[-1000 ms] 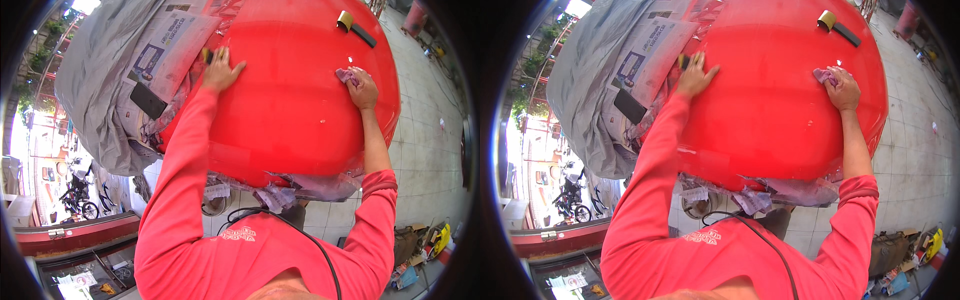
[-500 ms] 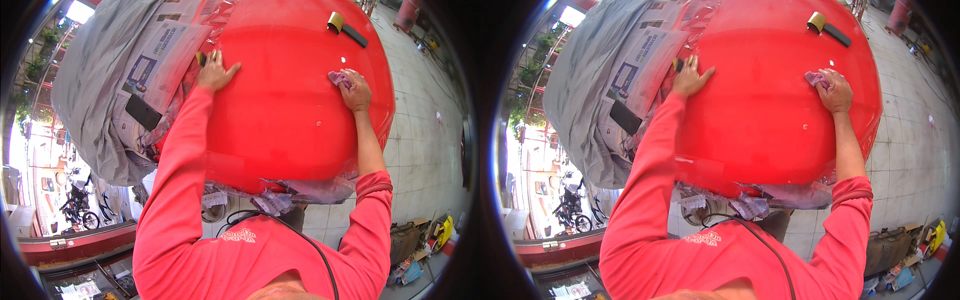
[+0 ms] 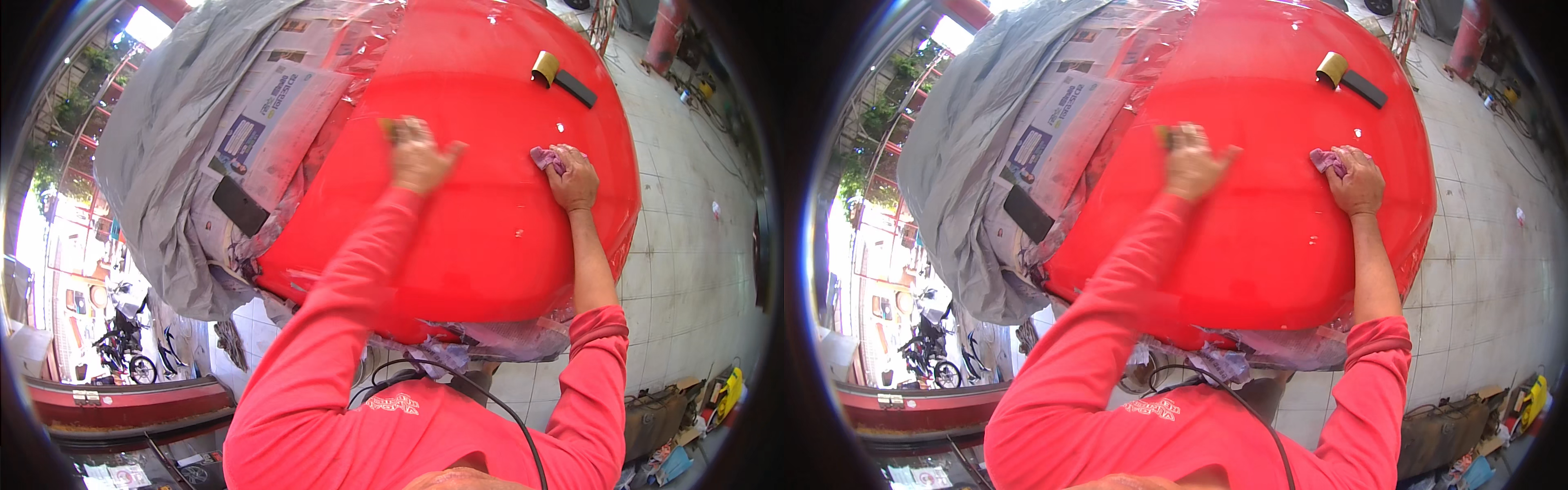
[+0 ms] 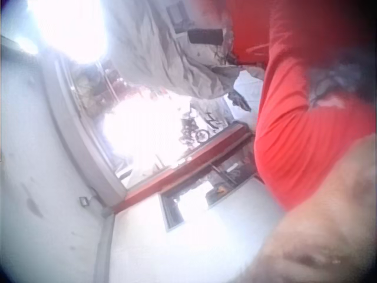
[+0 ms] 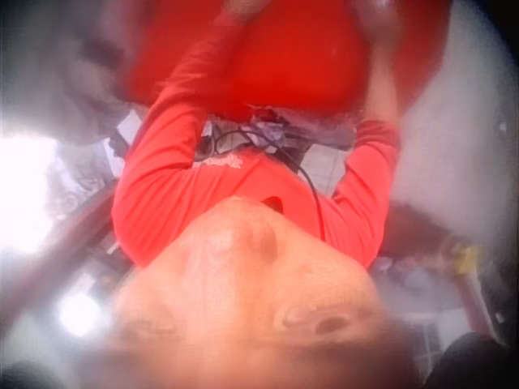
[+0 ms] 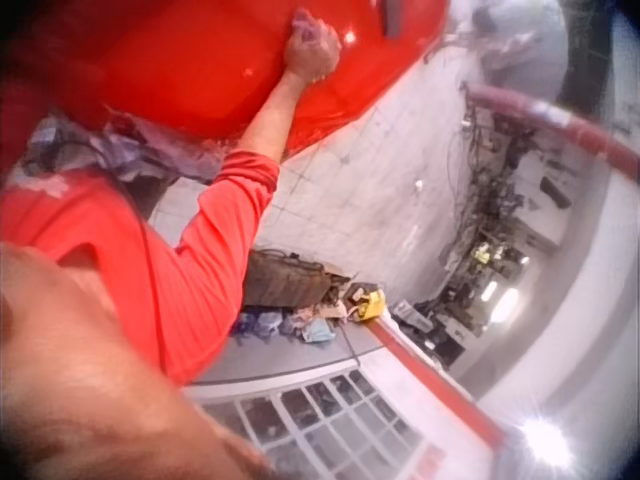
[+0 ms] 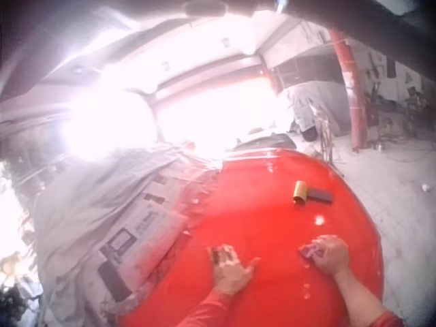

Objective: The person sands the surface of a red car hood using a sanding block and a cloth. They repeatedly rub the surface, occasionally dipping the cloth into a bucket of water and wiping the hood to remove residue.

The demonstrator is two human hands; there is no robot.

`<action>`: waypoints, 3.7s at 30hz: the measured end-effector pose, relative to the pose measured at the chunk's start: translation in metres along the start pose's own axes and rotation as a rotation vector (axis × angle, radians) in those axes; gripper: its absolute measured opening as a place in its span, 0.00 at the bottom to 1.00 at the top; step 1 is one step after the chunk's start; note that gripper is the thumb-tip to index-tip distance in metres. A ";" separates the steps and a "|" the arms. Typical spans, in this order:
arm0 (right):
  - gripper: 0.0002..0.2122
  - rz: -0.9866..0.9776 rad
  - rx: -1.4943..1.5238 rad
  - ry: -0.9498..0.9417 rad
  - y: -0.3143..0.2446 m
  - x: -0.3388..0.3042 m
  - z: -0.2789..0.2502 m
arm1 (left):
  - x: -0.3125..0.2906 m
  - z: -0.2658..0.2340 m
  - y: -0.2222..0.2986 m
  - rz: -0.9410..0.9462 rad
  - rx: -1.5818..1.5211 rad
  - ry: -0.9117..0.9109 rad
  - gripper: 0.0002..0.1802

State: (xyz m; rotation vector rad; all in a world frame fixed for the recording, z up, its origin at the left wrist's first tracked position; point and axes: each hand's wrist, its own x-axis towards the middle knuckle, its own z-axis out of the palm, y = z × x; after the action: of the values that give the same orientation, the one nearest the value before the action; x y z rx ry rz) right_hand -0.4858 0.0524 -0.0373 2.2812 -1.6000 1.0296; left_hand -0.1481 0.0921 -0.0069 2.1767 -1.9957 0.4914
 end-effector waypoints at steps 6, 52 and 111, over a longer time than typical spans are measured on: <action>0.17 -0.109 0.020 -0.004 0.035 -0.010 -0.007 | -0.063 -0.019 0.020 0.293 -0.285 -0.006 0.56; 0.20 0.048 -0.177 0.052 0.051 -0.028 0.001 | -0.092 -0.026 0.093 0.221 -0.247 0.014 0.55; 0.19 0.001 -0.075 0.029 0.080 -0.031 -0.010 | -0.070 -0.033 -0.017 0.391 -0.290 -0.012 0.51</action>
State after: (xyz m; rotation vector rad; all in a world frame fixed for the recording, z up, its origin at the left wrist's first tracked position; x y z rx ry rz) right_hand -0.5669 0.0485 -0.0685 2.2064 -1.6012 0.9811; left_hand -0.1403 0.1706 0.0023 1.6338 -2.3382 0.2128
